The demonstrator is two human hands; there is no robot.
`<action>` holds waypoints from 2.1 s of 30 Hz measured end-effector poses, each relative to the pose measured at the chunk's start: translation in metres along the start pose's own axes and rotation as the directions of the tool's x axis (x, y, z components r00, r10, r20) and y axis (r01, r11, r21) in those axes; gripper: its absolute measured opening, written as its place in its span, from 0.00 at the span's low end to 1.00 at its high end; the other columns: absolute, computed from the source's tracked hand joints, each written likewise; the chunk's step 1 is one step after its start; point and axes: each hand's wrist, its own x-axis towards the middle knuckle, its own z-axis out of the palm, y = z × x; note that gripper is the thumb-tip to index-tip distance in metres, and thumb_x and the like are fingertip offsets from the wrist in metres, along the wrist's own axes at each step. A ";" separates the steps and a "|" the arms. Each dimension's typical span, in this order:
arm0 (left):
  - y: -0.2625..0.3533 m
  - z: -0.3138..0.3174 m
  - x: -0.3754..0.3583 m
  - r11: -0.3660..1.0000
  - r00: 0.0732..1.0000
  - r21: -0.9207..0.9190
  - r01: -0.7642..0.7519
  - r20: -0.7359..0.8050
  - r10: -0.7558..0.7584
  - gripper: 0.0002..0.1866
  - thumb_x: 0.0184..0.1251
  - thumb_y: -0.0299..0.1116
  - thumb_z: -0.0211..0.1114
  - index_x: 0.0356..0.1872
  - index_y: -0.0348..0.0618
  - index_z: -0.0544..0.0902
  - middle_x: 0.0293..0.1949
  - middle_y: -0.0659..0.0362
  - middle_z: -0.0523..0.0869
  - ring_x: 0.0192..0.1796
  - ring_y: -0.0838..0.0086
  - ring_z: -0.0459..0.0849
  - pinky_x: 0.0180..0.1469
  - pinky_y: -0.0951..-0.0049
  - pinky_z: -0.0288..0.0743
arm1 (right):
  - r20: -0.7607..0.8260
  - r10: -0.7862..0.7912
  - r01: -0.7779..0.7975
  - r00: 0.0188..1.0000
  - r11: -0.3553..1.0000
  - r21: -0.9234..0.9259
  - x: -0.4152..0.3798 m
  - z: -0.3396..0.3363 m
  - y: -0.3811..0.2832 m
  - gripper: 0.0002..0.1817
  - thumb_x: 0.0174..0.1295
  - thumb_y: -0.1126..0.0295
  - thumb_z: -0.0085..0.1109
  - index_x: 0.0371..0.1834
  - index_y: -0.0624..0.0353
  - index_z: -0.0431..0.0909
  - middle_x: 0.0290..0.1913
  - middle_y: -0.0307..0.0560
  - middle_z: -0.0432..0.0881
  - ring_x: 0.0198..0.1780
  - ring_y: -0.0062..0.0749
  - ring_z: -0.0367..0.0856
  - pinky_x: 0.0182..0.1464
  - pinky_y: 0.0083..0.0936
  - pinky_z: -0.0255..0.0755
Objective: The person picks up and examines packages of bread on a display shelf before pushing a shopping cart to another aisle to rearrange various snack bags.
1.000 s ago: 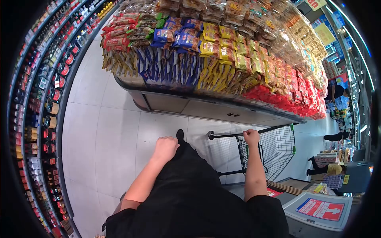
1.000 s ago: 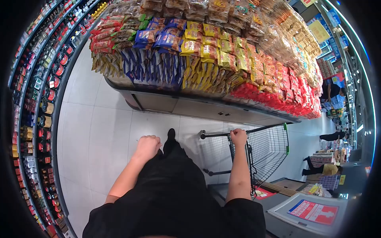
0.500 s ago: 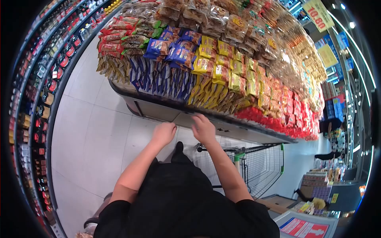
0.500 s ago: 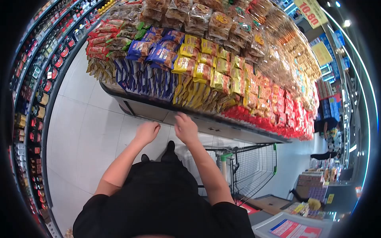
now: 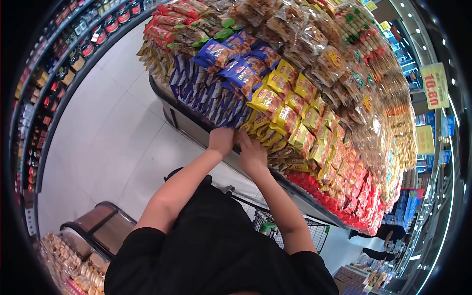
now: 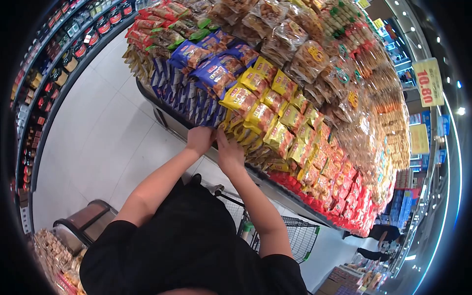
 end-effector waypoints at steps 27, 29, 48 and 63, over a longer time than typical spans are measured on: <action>-0.037 0.002 0.010 0.944 0.980 -0.267 -0.196 -0.027 0.196 0.08 0.62 0.36 0.68 0.26 0.45 0.82 0.23 0.48 0.85 0.29 0.49 0.86 0.32 0.51 0.78 | -0.136 0.212 -0.195 0.968 0.973 0.124 -0.002 -0.012 -0.010 0.33 0.50 0.78 0.57 0.66 0.60 0.75 0.77 0.28 0.66 0.40 0.42 0.80 0.43 0.43 0.79; -0.037 -0.001 0.011 0.949 0.981 -0.250 -0.190 -0.011 0.194 0.08 0.62 0.36 0.68 0.26 0.45 0.83 0.23 0.48 0.85 0.30 0.49 0.86 0.32 0.52 0.79 | -0.141 0.212 -0.206 0.967 0.977 0.058 -0.002 -0.012 -0.011 0.31 0.49 0.75 0.59 0.63 0.55 0.78 0.76 0.25 0.67 0.40 0.39 0.81 0.40 0.40 0.82; -0.029 0.010 -0.013 0.925 0.975 -0.309 -0.220 -0.029 0.222 0.04 0.63 0.31 0.66 0.33 0.44 0.85 0.25 0.47 0.86 0.32 0.48 0.86 0.35 0.49 0.79 | -0.121 0.219 -0.215 0.968 0.976 0.044 -0.002 -0.005 -0.018 0.30 0.50 0.76 0.59 0.63 0.62 0.78 0.80 0.31 0.61 0.39 0.44 0.79 0.39 0.41 0.79; -0.016 0.024 -0.029 0.907 0.971 -0.398 -0.141 0.124 0.205 0.29 0.60 0.24 0.60 0.66 0.42 0.75 0.36 0.40 0.86 0.39 0.43 0.85 0.44 0.47 0.78 | -0.154 0.228 -0.212 0.961 0.971 0.114 -0.001 -0.007 -0.015 0.32 0.48 0.75 0.58 0.64 0.60 0.77 0.78 0.29 0.65 0.37 0.43 0.80 0.39 0.40 0.79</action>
